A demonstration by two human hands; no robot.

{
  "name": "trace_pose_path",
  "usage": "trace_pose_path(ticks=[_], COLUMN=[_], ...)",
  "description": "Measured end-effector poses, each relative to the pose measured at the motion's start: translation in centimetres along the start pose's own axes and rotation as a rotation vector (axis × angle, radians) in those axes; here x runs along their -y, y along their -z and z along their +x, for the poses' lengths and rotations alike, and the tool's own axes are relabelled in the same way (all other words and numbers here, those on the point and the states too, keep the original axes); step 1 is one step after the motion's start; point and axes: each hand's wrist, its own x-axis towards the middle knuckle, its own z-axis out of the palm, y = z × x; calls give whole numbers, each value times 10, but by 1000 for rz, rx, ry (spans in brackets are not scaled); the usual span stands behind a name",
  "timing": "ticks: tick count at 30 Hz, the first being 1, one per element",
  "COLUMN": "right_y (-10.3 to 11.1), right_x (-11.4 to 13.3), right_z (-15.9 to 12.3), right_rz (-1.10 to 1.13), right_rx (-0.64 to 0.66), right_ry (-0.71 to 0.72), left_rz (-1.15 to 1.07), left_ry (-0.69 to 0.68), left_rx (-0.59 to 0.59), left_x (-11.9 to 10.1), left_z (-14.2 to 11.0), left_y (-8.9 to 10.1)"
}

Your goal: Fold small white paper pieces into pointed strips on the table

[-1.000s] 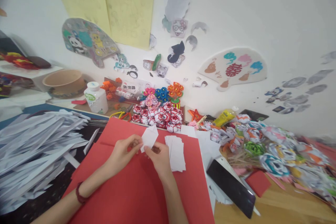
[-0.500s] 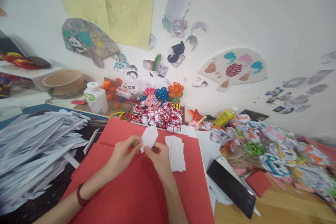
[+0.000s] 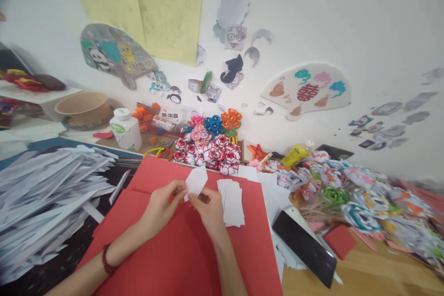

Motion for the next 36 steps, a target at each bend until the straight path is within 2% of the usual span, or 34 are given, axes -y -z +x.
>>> trace_pose_path(ticks=[5,9,13,17,29,36], right_y=[0,1,4,5,7,3], right_x=[-3,-2,0,0,-1,-1], right_z=[1,1,1,0,0,0], right_rz=[-16,-42,-68,-147,-187,-109], right_rx=[-18,-32,4,35,36,18], right_ry=[27,38,66,88,76,99], left_rz=[-12,-23,7,-6,0,-5], left_ry=[9,-18,-93,-77,-42,-30], left_rx=[15,64,150,186,174,151], left_x=[-1,-2,-3,-2,1,2], left_z=[0,5,13,13,11,11], left_y=[0,8,19,21,15,12])
